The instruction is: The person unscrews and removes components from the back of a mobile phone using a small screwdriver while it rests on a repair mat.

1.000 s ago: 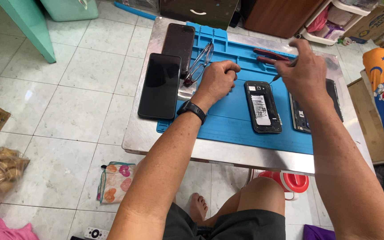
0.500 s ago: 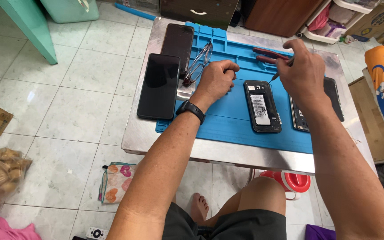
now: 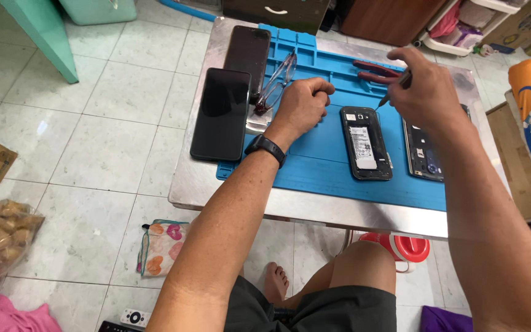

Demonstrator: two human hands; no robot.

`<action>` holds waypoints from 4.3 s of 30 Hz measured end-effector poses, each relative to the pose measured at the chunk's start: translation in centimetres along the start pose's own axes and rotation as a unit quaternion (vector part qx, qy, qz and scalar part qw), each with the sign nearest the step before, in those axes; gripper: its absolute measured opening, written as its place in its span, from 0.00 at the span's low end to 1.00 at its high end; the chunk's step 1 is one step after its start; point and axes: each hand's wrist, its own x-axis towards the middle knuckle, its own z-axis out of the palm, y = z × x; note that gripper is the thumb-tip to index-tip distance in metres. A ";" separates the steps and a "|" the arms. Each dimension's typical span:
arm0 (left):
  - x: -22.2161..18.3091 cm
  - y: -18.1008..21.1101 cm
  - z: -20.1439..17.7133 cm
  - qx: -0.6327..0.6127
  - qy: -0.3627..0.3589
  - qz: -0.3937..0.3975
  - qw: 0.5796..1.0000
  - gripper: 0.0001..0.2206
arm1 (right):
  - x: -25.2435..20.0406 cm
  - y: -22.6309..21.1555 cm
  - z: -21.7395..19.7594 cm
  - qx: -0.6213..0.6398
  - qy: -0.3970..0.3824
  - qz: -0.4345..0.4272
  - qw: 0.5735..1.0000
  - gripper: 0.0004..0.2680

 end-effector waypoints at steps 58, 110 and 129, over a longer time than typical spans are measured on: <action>-0.7 1.0 1.2 0.070 0.039 0.023 0.996 0.13 | -0.2 4.9 5.8 0.174 0.018 0.131 0.976 0.09; -1.3 2.1 1.3 0.109 0.021 0.027 0.993 0.12 | -1.5 5.0 5.6 0.357 0.060 0.070 0.930 0.07; -1.5 2.3 1.3 0.113 0.017 0.027 0.993 0.13 | -1.9 4.2 4.4 0.371 0.081 0.045 0.924 0.03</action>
